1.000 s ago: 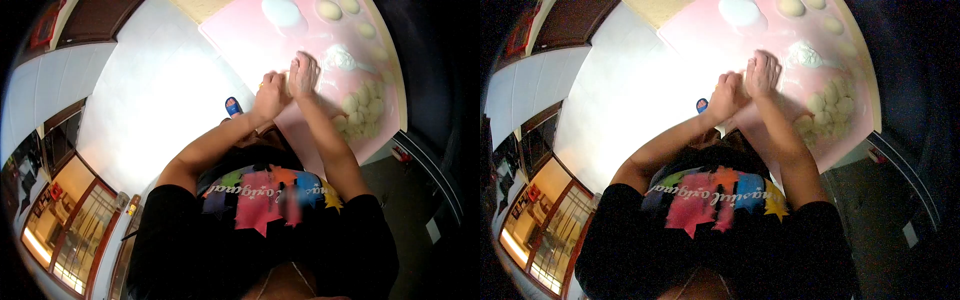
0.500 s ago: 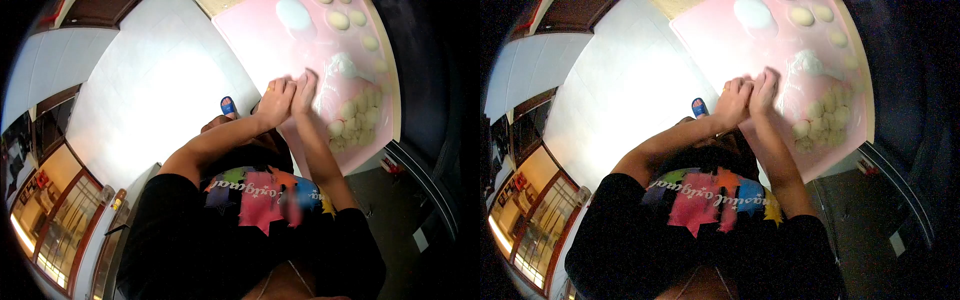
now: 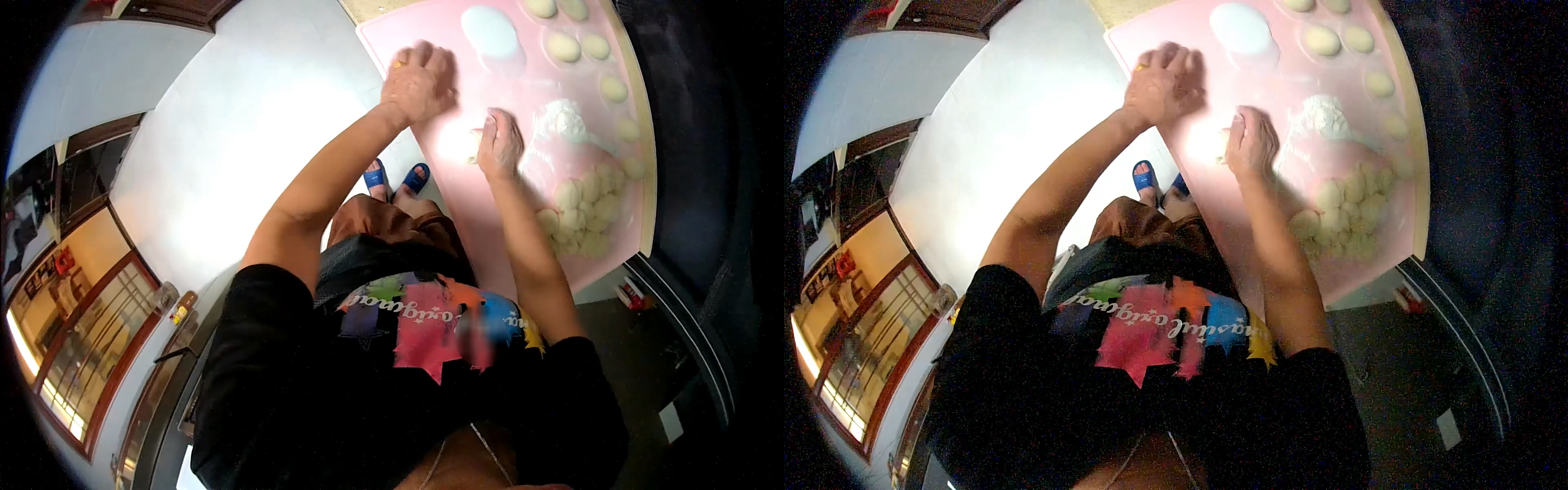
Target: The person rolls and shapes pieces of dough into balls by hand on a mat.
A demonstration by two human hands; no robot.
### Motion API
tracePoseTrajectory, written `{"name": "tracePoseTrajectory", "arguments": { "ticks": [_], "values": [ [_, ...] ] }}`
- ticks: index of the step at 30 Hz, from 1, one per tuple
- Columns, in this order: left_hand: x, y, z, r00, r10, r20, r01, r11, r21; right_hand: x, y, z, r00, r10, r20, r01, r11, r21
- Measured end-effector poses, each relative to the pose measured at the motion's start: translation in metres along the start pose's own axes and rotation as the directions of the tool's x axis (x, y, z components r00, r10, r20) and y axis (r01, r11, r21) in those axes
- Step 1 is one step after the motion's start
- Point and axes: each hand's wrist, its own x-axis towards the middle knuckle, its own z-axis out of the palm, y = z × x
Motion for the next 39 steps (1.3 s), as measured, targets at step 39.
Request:
{"name": "tracePoseTrajectory", "arguments": {
  "ticks": [39],
  "values": [
    [-0.026,0.056,0.045,0.986,-0.043,0.159,0.128,0.808,-0.575,0.049,0.012,0.016,0.998,-0.056,-0.014,0.054,0.99,-0.132]
  ]
}}
